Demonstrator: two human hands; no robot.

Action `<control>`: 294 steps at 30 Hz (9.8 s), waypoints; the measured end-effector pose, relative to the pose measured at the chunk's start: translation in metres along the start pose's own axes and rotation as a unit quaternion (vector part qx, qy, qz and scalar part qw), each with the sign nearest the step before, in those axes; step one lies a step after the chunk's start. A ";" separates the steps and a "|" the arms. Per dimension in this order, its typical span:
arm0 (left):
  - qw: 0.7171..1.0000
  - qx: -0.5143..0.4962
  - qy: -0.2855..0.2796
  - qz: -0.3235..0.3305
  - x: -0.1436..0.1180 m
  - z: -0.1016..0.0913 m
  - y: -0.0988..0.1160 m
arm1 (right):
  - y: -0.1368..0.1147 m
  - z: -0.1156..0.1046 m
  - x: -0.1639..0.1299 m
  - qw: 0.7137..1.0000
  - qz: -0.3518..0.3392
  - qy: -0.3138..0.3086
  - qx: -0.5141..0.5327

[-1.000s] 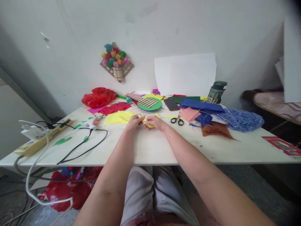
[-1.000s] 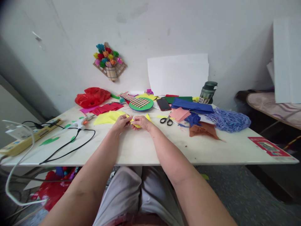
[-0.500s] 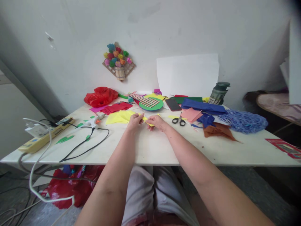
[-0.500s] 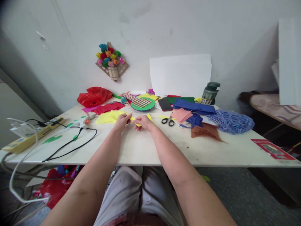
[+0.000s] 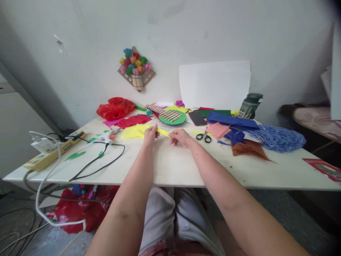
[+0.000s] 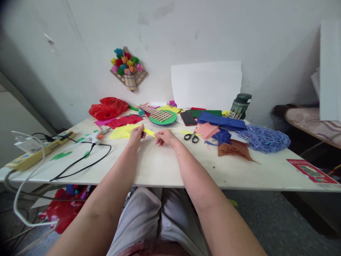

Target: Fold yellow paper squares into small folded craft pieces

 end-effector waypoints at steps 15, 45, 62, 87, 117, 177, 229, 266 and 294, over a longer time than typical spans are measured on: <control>0.999 -0.009 0.043 -0.003 -0.003 -0.009 0.005 | -0.021 -0.082 -0.006 0.948 -0.115 0.296 0.027; 0.848 0.258 0.456 -0.075 -0.042 -0.079 0.022 | -0.020 -0.124 -0.030 0.815 0.122 0.277 -0.493; 0.930 0.013 0.366 0.000 -0.015 -0.084 0.004 | -0.041 -0.031 0.001 0.796 -0.199 0.077 -0.567; 0.963 -0.202 -0.177 -0.022 -0.030 0.016 0.022 | -0.007 -0.025 0.000 0.988 -0.032 0.141 0.046; 0.971 0.087 -0.172 -0.141 -0.027 0.028 -0.016 | 0.006 -0.023 -0.006 0.994 0.023 0.072 0.074; 0.964 0.014 -0.216 -0.155 -0.026 0.031 -0.012 | -0.007 -0.035 -0.004 0.992 -0.035 0.088 0.081; 0.958 0.136 -0.215 -0.130 -0.027 0.033 -0.018 | -0.009 -0.031 -0.007 0.997 -0.008 0.081 -0.016; 0.958 0.174 -0.214 -0.078 -0.030 0.043 -0.012 | -0.019 -0.027 0.000 0.985 -0.076 0.044 -0.149; 0.973 0.151 -0.160 -0.066 -0.027 0.030 -0.003 | -0.014 -0.030 -0.005 0.994 -0.029 0.094 -0.040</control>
Point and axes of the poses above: each hand's wrist, its own x-axis towards the middle knuckle, its own z-axis out of the palm, y = z × x, the point moved 9 cm from there along x, towards the middle knuckle, and after that the axes turned 15 degrees about -z, right-handed, at the moved point
